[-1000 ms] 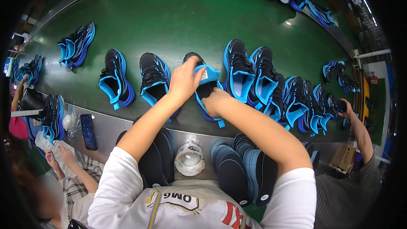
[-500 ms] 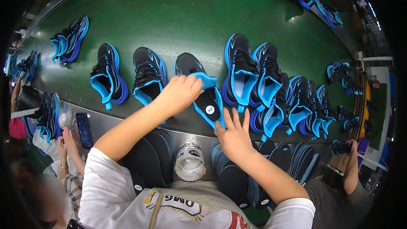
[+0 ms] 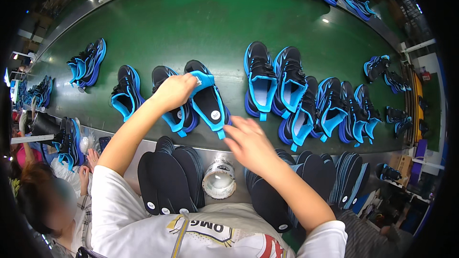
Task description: The person removes shoe insoles from a plastic bag, carries them to an assembly line, and inserts the insoles into shoes by hand.
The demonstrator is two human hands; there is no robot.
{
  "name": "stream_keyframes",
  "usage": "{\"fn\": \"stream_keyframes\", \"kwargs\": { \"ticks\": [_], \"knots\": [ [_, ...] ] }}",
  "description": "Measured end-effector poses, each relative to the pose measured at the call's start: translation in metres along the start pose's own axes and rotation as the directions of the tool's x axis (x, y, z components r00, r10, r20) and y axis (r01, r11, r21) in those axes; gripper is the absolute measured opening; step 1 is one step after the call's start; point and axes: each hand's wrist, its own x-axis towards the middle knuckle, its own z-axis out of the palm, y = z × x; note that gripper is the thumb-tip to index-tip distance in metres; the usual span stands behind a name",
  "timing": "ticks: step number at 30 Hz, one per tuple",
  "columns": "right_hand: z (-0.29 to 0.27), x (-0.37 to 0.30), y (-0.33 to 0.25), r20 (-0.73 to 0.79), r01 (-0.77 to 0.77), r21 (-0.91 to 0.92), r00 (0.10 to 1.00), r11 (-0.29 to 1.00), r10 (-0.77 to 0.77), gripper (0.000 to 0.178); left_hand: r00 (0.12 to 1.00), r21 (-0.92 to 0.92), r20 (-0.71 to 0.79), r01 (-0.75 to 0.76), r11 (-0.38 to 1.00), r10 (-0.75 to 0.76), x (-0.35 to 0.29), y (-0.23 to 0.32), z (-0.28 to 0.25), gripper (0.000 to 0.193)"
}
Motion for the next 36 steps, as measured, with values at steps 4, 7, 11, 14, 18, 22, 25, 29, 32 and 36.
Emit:
{"fn": "stream_keyframes", "kwargs": {
  "ticks": [4, 7, 11, 14, 18, 22, 25, 29, 32, 36],
  "knots": [
    [-0.075, -0.073, -0.007, -0.264, -0.270, -0.130, 0.937, 0.954, 0.229, 0.036, 0.893, -0.695, -0.116, 0.239, 0.678, -0.434, -0.019, 0.005, -0.024, 0.013],
    [-0.098, -0.157, -0.009, -0.179, -0.536, -0.411, 0.841, 0.738, 0.510, 0.040, 0.693, -0.995, 0.044, -0.031, -0.090, -0.719, -0.019, 0.023, -0.045, 0.017],
    [-0.090, -0.208, -0.045, -0.041, -0.855, -0.089, 0.516, 0.511, 0.856, 0.061, 0.673, -0.870, -0.016, -0.374, -0.321, -0.740, -0.011, 0.065, -0.053, 0.020],
    [-0.071, -0.234, -0.049, -0.147, -0.820, -0.122, 0.572, 0.559, 0.807, 0.056, 0.707, -0.841, 0.165, -0.264, -0.473, -0.688, 0.013, 0.081, -0.032, 0.016],
    [-0.078, -0.249, -0.045, -0.235, -0.777, -0.061, 0.621, 0.626, 0.748, 0.041, 0.735, -0.999, -0.047, -0.027, 0.039, -0.676, 0.053, 0.091, -0.011, 0.021],
    [-0.118, -0.225, -0.018, -0.447, -0.660, -0.146, 0.709, 0.737, 0.546, 0.023, 0.861, -0.514, -0.343, 0.162, 0.842, -0.375, 0.097, 0.106, 0.012, 0.034],
    [-0.136, -0.163, 0.009, -0.496, -0.518, -0.046, 0.754, 0.854, 0.430, 0.014, 0.979, -0.152, -0.114, 0.153, 0.977, -0.171, 0.111, 0.090, 0.022, 0.042],
    [-0.147, -0.075, 0.022, -0.139, -0.372, 0.191, 0.906, 0.908, 0.400, 0.014, 0.984, -0.290, -0.141, 0.061, 0.955, -0.105, 0.127, 0.075, 0.023, 0.039],
    [-0.137, -0.021, 0.033, 0.299, -0.662, 0.375, 0.749, 0.649, 0.591, 0.023, 0.954, -0.470, 0.185, 0.298, 0.831, -0.237, 0.126, 0.077, 0.000, 0.047],
    [-0.098, 0.019, 0.039, 0.564, -0.753, 0.297, 0.634, 0.587, 0.529, 0.019, 0.879, -0.487, 0.357, 0.464, 0.740, -0.316, 0.118, 0.075, -0.006, 0.048]
  ]
}}
